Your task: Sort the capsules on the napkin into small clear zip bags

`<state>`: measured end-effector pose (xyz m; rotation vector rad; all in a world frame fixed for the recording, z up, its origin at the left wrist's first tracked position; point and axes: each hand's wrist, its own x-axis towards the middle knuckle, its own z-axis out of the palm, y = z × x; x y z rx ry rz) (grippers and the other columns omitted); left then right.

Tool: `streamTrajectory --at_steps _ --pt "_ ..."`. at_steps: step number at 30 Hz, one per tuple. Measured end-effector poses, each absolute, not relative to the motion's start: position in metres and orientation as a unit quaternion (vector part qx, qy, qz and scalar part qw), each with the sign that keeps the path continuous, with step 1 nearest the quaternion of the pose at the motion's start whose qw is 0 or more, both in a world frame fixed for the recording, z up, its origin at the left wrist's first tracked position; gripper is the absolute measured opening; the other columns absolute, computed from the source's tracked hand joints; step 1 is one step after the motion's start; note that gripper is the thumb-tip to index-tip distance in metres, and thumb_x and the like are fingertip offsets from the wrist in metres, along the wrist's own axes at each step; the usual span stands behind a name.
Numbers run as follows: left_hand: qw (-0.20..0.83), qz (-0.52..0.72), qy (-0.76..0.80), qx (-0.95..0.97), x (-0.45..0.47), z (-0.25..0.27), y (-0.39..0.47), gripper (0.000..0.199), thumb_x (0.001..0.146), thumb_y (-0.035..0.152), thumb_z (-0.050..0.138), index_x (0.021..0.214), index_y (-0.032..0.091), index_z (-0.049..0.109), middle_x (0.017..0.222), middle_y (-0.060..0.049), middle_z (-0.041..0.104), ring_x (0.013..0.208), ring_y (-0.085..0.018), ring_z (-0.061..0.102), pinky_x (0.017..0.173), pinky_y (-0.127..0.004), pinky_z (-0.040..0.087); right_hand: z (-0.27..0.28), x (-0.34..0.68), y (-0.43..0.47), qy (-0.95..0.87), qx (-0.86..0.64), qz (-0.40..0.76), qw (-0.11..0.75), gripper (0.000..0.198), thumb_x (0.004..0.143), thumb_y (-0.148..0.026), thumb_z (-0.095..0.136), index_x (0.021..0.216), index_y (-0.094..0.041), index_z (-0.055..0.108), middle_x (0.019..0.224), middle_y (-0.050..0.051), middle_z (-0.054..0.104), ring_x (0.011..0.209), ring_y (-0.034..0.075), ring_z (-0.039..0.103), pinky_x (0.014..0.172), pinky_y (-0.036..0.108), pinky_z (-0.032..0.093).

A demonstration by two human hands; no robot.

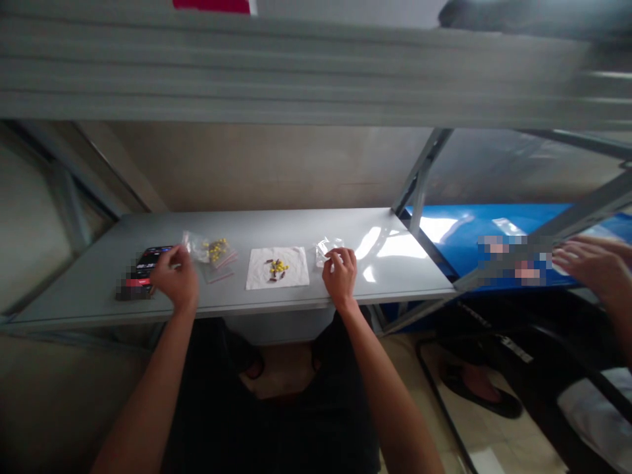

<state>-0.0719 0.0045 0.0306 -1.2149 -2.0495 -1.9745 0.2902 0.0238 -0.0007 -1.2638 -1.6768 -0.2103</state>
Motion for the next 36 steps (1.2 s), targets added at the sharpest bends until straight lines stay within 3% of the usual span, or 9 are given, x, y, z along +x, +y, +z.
streamTrajectory --at_steps 3,10,13,16,19,22,28,33,36 --pt "-0.1 -0.713 -0.605 -0.34 -0.061 0.04 -0.001 0.033 0.087 0.039 0.059 0.107 0.013 0.067 0.09 -0.007 0.073 0.068 -0.016 0.07 0.062 -0.029 0.059 0.004 0.282 0.014 -0.718 -0.506 -0.083 0.47 0.024 0.084 -0.008 0.05 0.086 -0.023 0.068 0.095 0.009 0.066 0.099 0.026 0.057 0.09 0.044 0.048" --pt "-0.171 -0.7 -0.575 -0.388 -0.02 0.038 -0.037 0.033 0.084 0.043 0.07 0.096 0.013 0.07 0.083 -0.006 0.075 0.075 -0.022 0.076 0.072 -0.036 0.065 0.032 0.185 -0.003 -0.776 -0.384 0.143 0.48 0.029 0.09 -0.01 0.046 0.103 -0.021 0.07 0.1 0.007 0.069 0.093 0.019 0.064 0.083 0.031 0.052" --pt "-0.129 -0.653 -0.587 -0.46 -0.009 0.033 -0.046 0.028 0.087 0.041 0.069 0.095 0.014 0.073 0.083 -0.006 0.077 0.075 -0.021 0.076 0.073 -0.033 0.063 0.045 0.14 0.0 -0.762 -0.366 0.241 0.478 0.025 0.09 -0.017 0.055 0.112 -0.021 0.068 0.102 0.006 0.071 0.085 0.015 0.067 0.074 0.025 0.053" --pt "-0.029 -0.598 -0.587 -0.546 -0.007 0.031 -0.047 0.022 0.091 0.037 0.064 0.094 0.018 0.074 0.09 -0.007 0.077 0.079 -0.019 0.074 0.075 -0.032 0.061 0.053 0.118 0.005 -0.739 -0.38 0.304 0.466 0.011 0.09 -0.024 0.063 0.097 -0.02 0.07 0.089 0.003 0.074 0.079 0.015 0.07 0.071 0.024 0.053" --pt "0.031 -0.561 -0.573 -0.597 -0.01 0.031 -0.043 0.02 0.093 0.035 0.062 0.09 0.019 0.074 0.09 -0.007 0.077 0.08 -0.019 0.072 0.076 -0.033 0.059 0.057 0.116 0.009 -0.719 -0.385 0.351 0.461 0.013 0.092 -0.027 0.064 0.085 -0.019 0.072 0.079 0.003 0.076 0.075 0.016 0.072 0.071 0.023 0.053" --pt "0.043 -0.532 -0.563 -0.632 -0.012 0.03 -0.038 0.021 0.093 0.036 0.062 0.083 0.021 0.073 0.089 -0.008 0.076 0.082 -0.021 0.071 0.078 -0.035 0.059 0.056 0.122 0.011 -0.714 -0.387 0.361 0.457 0.012 0.091 -0.027 0.067 0.084 -0.019 0.073 0.08 0.003 0.077 0.074 0.016 0.073 0.071 0.023 0.053" --pt "-0.018 -0.539 -0.551 -0.636 -0.007 0.023 -0.039 0.022 0.094 0.037 0.06 0.094 0.02 0.073 0.094 -0.008 0.075 0.078 -0.018 0.071 0.067 -0.029 0.059 0.04 0.126 0.015 -0.724 -0.414 0.342 0.433 0.018 0.086 -0.008 0.062 0.088 -0.019 0.076 0.081 0.003 0.078 0.074 0.017 0.073 0.069 0.024 0.051" --pt "-0.04 -0.557 -0.568 -0.605 -0.01 0.019 -0.041 0.021 0.094 0.038 0.061 0.095 0.02 0.072 0.095 -0.007 0.074 0.082 -0.019 0.071 0.068 -0.028 0.06 0.032 0.124 0.019 -0.721 -0.382 0.398 0.418 0.019 0.09 -0.01 0.06 0.087 -0.019 0.076 0.081 0.002 0.076 0.066 0.015 0.071 0.065 0.022 0.051" --pt "-0.056 -0.566 -0.568 -0.594 -0.012 0.02 -0.041 0.022 0.093 0.037 0.062 0.1 0.02 0.073 0.098 -0.007 0.074 0.084 -0.019 0.072 0.067 -0.027 0.06 0.034 0.126 0.02 -0.758 -0.374 0.343 0.41 0.016 0.089 -0.01 0.065 0.082 -0.019 0.076 0.081 0.003 0.075 0.07 0.015 0.069 0.069 0.023 0.049"
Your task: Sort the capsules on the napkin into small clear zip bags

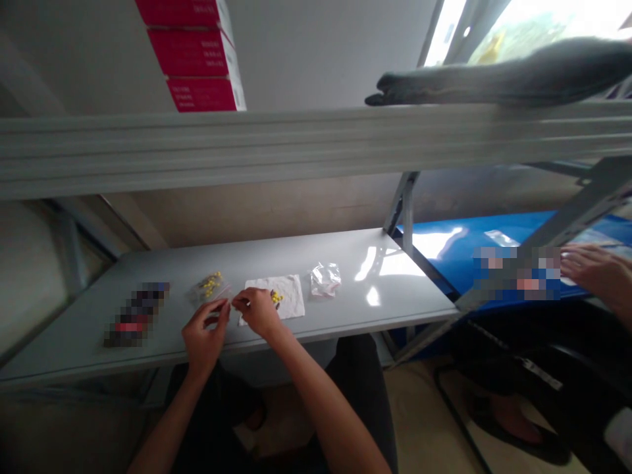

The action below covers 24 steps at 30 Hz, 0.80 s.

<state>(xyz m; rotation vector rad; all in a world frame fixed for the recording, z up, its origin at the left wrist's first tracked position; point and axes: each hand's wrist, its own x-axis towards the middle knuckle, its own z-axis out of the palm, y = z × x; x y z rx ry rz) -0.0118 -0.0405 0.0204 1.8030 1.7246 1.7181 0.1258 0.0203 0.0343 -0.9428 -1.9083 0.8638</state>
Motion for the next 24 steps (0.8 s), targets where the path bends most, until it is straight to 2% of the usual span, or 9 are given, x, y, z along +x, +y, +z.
streamTrajectory --at_steps 5,14,24 --pt "0.092 0.566 0.571 0.587 -0.014 0.028 -0.041 0.024 0.09 0.041 0.066 0.095 0.019 0.076 0.095 -0.007 0.077 0.082 -0.02 0.074 0.064 -0.027 0.062 0.039 0.126 0.019 -0.799 -0.357 0.274 0.398 0.013 0.087 -0.008 0.069 0.08 -0.018 0.074 0.081 0.004 0.072 0.073 0.015 0.065 0.071 0.023 0.045" --pt "0.18 0.532 0.571 0.599 -0.037 0.038 -0.037 0.031 0.087 0.049 0.067 0.088 0.02 0.078 0.088 -0.005 0.078 0.065 -0.019 0.073 0.056 -0.027 0.062 0.038 0.122 0.019 -0.801 -0.328 0.315 0.39 0.011 0.09 -0.013 0.07 0.082 -0.019 0.075 0.082 0.002 0.071 0.078 0.015 0.064 0.075 0.023 0.044" --pt "0.163 0.498 0.552 0.649 -0.042 0.046 -0.036 0.03 0.089 0.047 0.064 0.087 0.02 0.077 0.083 -0.006 0.078 0.063 -0.019 0.073 0.058 -0.027 0.062 0.045 0.125 0.012 -0.831 -0.329 0.257 0.368 0.02 0.089 -0.005 0.058 0.083 -0.017 0.073 0.085 0.004 0.068 0.077 0.015 0.062 0.074 0.024 0.043"
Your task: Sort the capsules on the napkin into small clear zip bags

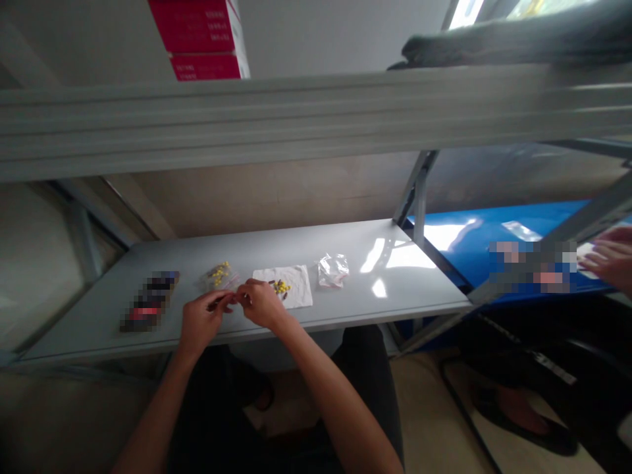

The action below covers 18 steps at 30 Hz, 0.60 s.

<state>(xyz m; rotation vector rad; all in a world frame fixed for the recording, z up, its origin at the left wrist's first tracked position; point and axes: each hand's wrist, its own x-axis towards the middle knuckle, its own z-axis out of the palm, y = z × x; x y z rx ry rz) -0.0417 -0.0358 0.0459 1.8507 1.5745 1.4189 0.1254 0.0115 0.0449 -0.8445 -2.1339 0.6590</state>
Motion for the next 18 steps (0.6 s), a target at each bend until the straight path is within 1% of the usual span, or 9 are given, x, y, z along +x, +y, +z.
streamTrajectory --at_steps 5,9,12,15,18 --pt "0.12 0.46 0.558 0.68 -0.041 0.048 -0.035 0.024 0.088 0.041 0.063 0.086 0.02 0.075 0.083 -0.006 0.078 0.066 -0.019 0.074 0.061 -0.027 0.062 0.049 0.127 0.01 -0.86 -0.351 0.195 0.315 0.019 0.092 -0.011 0.056 0.085 -0.017 0.072 0.085 0.006 0.067 0.075 0.016 0.062 0.072 0.025 0.043" --pt "0.089 0.434 0.58 0.683 -0.037 0.047 -0.033 0.019 0.087 0.035 0.06 0.084 0.021 0.073 0.082 -0.006 0.078 0.068 -0.021 0.073 0.06 -0.027 0.059 0.051 0.129 0.008 -0.872 -0.361 0.155 0.291 0.018 0.095 -0.015 0.056 0.087 -0.017 0.073 0.089 0.006 0.068 0.074 0.015 0.062 0.07 0.025 0.042" --pt "0.072 0.372 0.609 0.696 -0.034 0.049 -0.032 0.02 0.087 0.031 0.056 0.083 0.021 0.072 0.084 -0.007 0.078 0.07 -0.022 0.073 0.065 -0.029 0.056 0.049 0.13 0.007 -0.879 -0.372 0.135 0.267 0.019 0.095 -0.017 0.056 0.088 -0.017 0.073 0.092 0.006 0.069 0.075 0.015 0.064 0.069 0.026 0.042" --pt "0.038 0.292 0.64 0.71 -0.031 0.053 -0.034 0.02 0.087 0.026 0.053 0.077 0.02 0.069 0.082 -0.007 0.076 0.076 -0.023 0.072 0.073 -0.031 0.053 0.047 0.13 0.005 -0.872 -0.404 0.106 0.255 0.021 0.096 -0.02 0.053 0.089 -0.018 0.073 0.094 0.006 0.069 0.075 0.017 0.065 0.067 0.026 0.042" --pt "-0.001 0.245 0.648 0.721 -0.026 0.058 -0.034 0.018 0.085 0.023 0.052 0.072 0.021 0.064 0.08 -0.007 0.074 0.078 -0.024 0.07 0.074 -0.032 0.049 0.046 0.128 0.003 -0.866 -0.427 0.085 0.247 0.022 0.095 -0.02 0.053 0.09 -0.018 0.074 0.097 0.006 0.069 0.078 0.018 0.067 0.067 0.027 0.042"
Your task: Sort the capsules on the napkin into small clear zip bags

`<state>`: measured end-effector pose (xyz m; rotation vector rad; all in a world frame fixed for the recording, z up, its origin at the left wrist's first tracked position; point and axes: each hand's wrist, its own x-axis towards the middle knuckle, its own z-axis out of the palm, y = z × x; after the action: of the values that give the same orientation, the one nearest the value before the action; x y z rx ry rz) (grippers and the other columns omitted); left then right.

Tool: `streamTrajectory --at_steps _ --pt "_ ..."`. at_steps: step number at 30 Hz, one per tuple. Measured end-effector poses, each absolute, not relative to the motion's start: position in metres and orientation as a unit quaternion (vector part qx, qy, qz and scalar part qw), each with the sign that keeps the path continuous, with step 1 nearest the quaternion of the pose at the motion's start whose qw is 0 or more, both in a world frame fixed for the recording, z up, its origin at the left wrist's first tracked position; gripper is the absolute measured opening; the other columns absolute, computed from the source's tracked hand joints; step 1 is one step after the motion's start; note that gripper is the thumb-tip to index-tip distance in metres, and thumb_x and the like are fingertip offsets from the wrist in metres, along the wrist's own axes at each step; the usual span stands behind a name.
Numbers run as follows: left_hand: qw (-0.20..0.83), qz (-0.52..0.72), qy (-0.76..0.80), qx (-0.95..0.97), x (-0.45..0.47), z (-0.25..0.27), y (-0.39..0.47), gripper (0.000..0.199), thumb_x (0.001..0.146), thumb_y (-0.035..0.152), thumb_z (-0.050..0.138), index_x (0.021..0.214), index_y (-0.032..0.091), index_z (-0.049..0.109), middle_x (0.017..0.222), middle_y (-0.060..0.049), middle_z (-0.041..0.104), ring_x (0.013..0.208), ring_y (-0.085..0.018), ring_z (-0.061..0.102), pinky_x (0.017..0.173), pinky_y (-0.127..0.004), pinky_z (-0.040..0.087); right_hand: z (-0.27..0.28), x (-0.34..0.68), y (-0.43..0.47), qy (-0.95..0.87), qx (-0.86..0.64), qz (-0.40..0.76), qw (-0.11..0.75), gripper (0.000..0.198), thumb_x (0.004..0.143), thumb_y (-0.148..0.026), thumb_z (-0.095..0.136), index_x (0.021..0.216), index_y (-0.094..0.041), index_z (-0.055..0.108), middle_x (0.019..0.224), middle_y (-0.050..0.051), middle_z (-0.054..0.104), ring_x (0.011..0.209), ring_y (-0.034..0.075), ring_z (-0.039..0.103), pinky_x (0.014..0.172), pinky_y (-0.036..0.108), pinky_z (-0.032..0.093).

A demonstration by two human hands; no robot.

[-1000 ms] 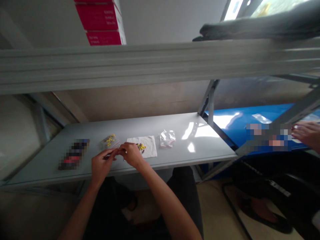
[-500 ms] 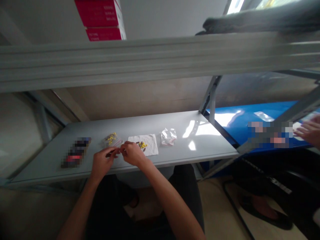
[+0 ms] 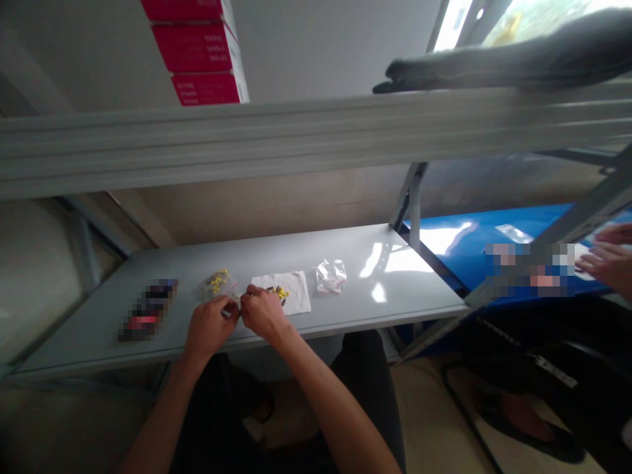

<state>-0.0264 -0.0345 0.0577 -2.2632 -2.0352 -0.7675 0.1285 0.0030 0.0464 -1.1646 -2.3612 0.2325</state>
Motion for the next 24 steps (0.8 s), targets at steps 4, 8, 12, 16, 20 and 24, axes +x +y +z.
streamTrajectory --at_steps 4,8,12,16,20,24 --pt "0.014 -0.23 -0.645 -0.728 -0.023 0.062 -0.033 0.016 0.084 0.02 0.052 0.07 0.022 0.06 0.077 -0.006 0.072 0.075 -0.023 0.068 0.071 -0.032 0.045 0.047 0.128 0.002 -0.857 -0.444 0.092 0.246 0.024 0.096 -0.02 0.052 0.091 -0.018 0.076 0.097 0.007 0.069 0.08 0.018 0.068 0.069 0.027 0.044" --pt "-0.009 -0.236 -0.634 -0.736 -0.022 0.067 -0.03 0.017 0.082 0.019 0.052 0.065 0.022 0.057 0.07 -0.005 0.068 0.069 -0.021 0.064 0.067 -0.03 0.041 0.045 0.128 0.003 -0.854 -0.443 0.098 0.254 0.024 0.095 -0.02 0.053 0.09 -0.018 0.076 0.095 0.006 0.069 0.08 0.017 0.068 0.071 0.027 0.044" --pt "-0.036 -0.243 -0.633 -0.734 -0.023 0.07 -0.028 0.017 0.078 0.019 0.052 0.061 0.021 0.053 0.065 -0.003 0.065 0.064 -0.019 0.06 0.064 -0.03 0.037 0.04 0.128 0.003 -0.854 -0.44 0.097 0.262 0.022 0.094 -0.019 0.054 0.089 -0.018 0.075 0.094 0.006 0.068 0.079 0.017 0.067 0.07 0.027 0.043" --pt "-0.083 -0.245 -0.633 -0.73 -0.025 0.069 -0.03 0.017 0.076 0.021 0.054 0.059 0.022 0.051 0.06 -0.002 0.061 0.06 -0.018 0.058 0.063 -0.029 0.036 0.037 0.13 0.003 -0.839 -0.457 0.091 0.283 0.02 0.093 -0.017 0.054 0.089 -0.017 0.073 0.095 0.006 0.067 0.078 0.016 0.066 0.068 0.026 0.042" --pt "-0.082 -0.263 -0.653 -0.706 -0.022 0.065 -0.033 0.016 0.079 0.027 0.055 0.064 0.022 0.054 0.064 -0.003 0.065 0.066 -0.02 0.063 0.066 -0.03 0.041 0.039 0.133 0.006 -0.812 -0.471 0.121 0.323 0.016 0.093 -0.016 0.058 0.088 -0.017 0.072 0.094 0.005 0.066 0.072 0.013 0.063 0.067 0.024 0.043" --pt "-0.037 -0.274 -0.71 -0.648 -0.013 0.063 -0.03 0.021 0.086 0.037 0.054 0.073 0.022 0.059 0.072 -0.007 0.071 0.074 -0.025 0.068 0.07 -0.032 0.045 0.04 0.135 0.008 -0.826 -0.422 0.164 0.336 0.015 0.095 -0.017 0.059 0.091 -0.017 0.073 0.094 0.004 0.067 0.074 0.012 0.064 0.073 0.022 0.045"
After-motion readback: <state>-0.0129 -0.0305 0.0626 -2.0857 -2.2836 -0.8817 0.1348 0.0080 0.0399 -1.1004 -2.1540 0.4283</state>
